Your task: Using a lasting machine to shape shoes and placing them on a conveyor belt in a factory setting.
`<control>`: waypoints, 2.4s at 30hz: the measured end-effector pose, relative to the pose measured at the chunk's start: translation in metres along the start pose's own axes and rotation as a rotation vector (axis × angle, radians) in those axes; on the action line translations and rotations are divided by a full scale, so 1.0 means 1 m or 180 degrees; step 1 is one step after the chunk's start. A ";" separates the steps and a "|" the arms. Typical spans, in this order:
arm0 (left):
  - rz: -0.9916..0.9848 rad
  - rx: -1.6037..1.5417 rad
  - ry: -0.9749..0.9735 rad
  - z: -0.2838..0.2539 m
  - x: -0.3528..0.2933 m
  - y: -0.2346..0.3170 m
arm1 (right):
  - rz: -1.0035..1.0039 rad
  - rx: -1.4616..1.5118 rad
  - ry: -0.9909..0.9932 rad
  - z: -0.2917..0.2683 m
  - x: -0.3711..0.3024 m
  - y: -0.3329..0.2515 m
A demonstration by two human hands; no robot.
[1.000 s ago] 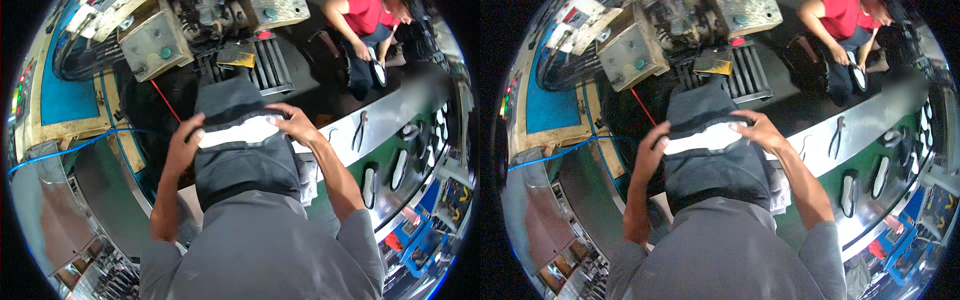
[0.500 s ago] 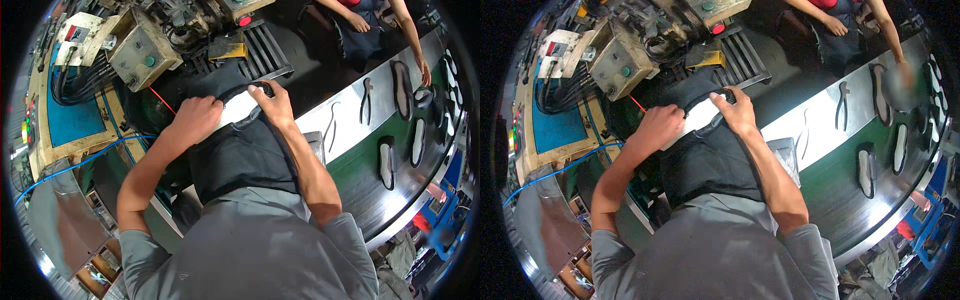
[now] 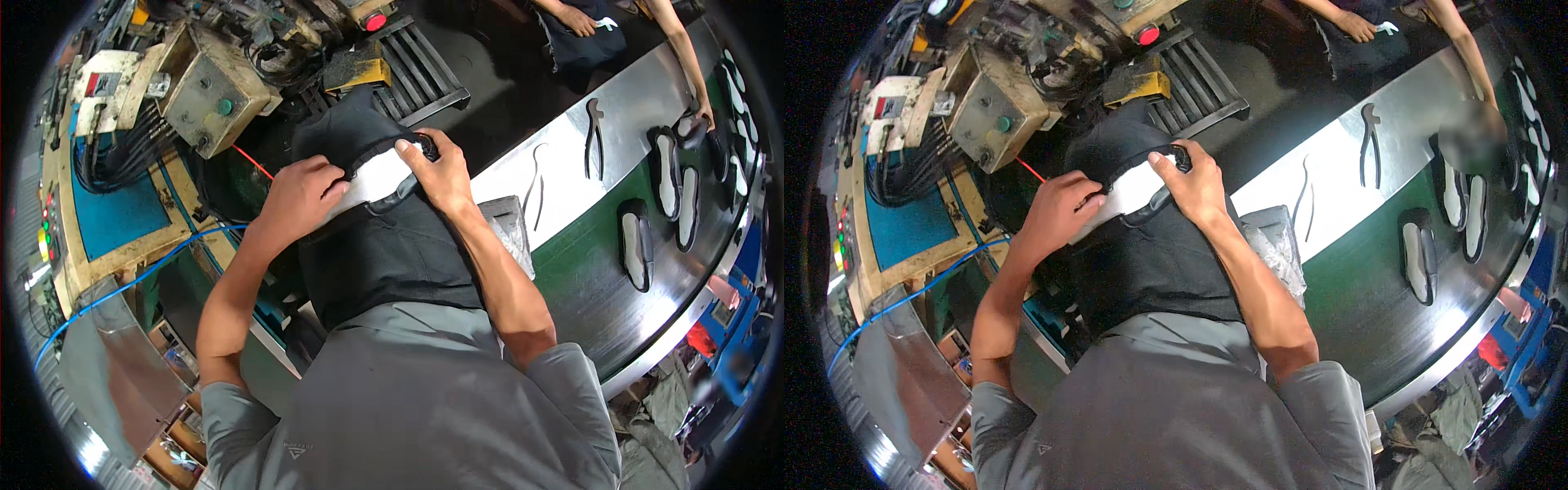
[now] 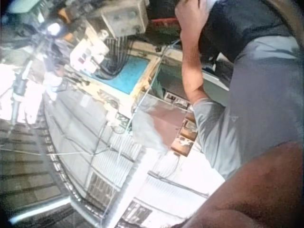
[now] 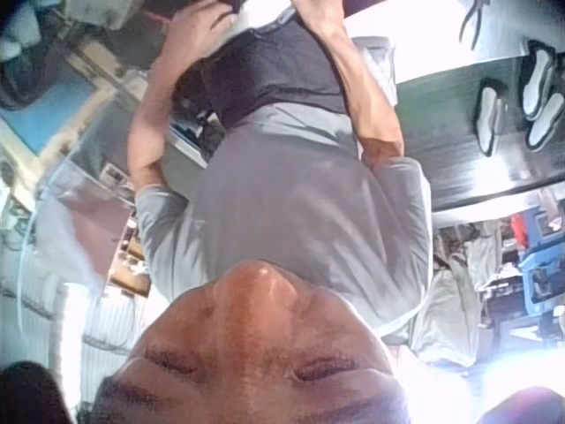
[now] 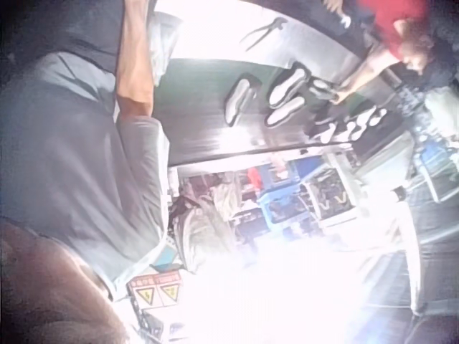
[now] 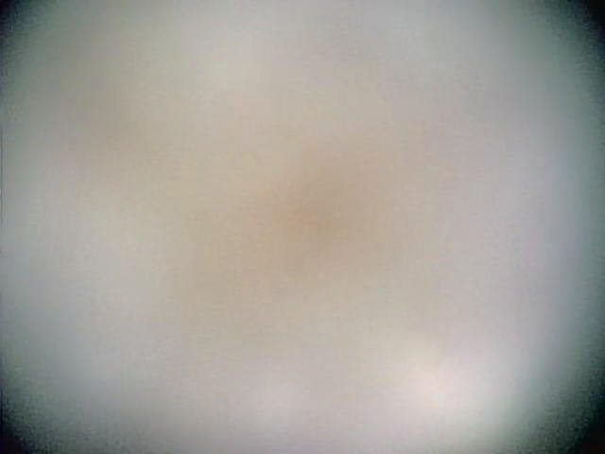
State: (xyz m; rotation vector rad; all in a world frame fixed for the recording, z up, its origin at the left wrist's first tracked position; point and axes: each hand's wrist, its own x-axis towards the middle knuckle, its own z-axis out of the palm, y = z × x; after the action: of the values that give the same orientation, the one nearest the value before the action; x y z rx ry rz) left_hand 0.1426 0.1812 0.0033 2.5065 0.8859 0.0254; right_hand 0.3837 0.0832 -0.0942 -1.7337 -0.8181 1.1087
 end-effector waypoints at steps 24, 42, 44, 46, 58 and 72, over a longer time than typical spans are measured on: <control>-0.0652 -0.1014 0.0116 0.008 -0.001 0.006 | 0.0162 -0.0064 0.0134 0.001 -0.008 -0.007; -0.0927 -0.2773 -0.1295 0.038 -0.004 -0.040 | -0.0441 0.0331 -0.0231 -0.009 -0.020 0.011; -0.0905 -0.2485 -0.1283 0.043 -0.006 -0.030 | -0.0316 0.0352 -0.0288 -0.013 -0.024 0.015; -0.0459 -0.1968 -0.0936 0.051 -0.014 -0.023 | -0.0338 0.0233 -0.0226 -0.013 -0.026 0.025; -0.0064 -0.0891 -0.1045 0.033 -0.041 -0.023 | -0.1248 -0.3277 -0.3160 0.022 0.014 -0.102; -0.0972 -0.5974 0.2536 0.060 -0.105 0.031 | -0.0465 -0.1490 -0.1222 0.092 -0.046 -0.099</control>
State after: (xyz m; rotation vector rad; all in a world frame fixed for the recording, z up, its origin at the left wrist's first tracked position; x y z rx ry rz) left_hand 0.0885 0.0717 -0.0214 0.5277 0.7805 1.1673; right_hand 0.2754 0.1119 -0.0057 -1.8151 -1.5167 1.2361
